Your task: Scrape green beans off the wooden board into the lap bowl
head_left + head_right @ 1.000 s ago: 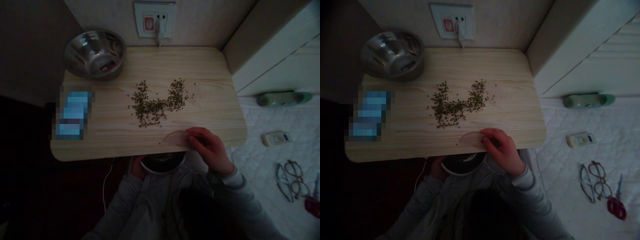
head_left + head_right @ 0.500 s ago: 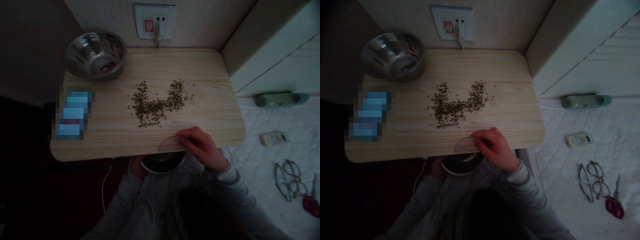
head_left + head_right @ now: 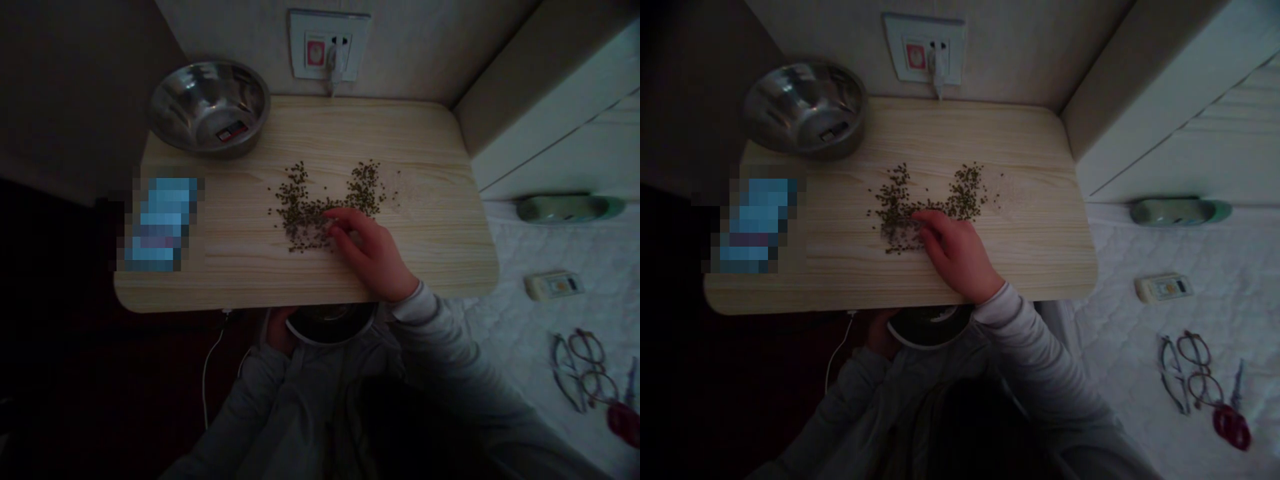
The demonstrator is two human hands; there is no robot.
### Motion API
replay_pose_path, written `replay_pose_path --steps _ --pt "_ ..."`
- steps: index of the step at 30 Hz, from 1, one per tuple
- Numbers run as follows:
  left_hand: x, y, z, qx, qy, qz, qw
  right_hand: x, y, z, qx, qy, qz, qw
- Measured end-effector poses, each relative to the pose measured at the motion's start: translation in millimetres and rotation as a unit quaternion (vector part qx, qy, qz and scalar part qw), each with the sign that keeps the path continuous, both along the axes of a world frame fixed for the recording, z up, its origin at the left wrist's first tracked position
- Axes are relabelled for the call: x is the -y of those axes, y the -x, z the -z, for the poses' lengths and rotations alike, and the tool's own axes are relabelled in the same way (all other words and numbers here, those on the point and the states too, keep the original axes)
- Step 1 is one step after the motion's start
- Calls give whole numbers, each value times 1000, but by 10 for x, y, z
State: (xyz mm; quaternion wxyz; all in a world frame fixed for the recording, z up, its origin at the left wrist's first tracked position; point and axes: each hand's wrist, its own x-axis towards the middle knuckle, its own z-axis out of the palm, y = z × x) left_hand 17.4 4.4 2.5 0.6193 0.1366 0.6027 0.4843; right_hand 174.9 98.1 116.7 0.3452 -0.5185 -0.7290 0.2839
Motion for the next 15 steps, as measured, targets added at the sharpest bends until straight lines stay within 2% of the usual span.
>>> replay_pose_path --steps 9,15 --pt "52 111 22 -104 -68 58 991 27 31 20 50 -9 -26 998" --pt "14 51 21 -75 -56 42 995 108 -43 -26 48 6 -30 998"
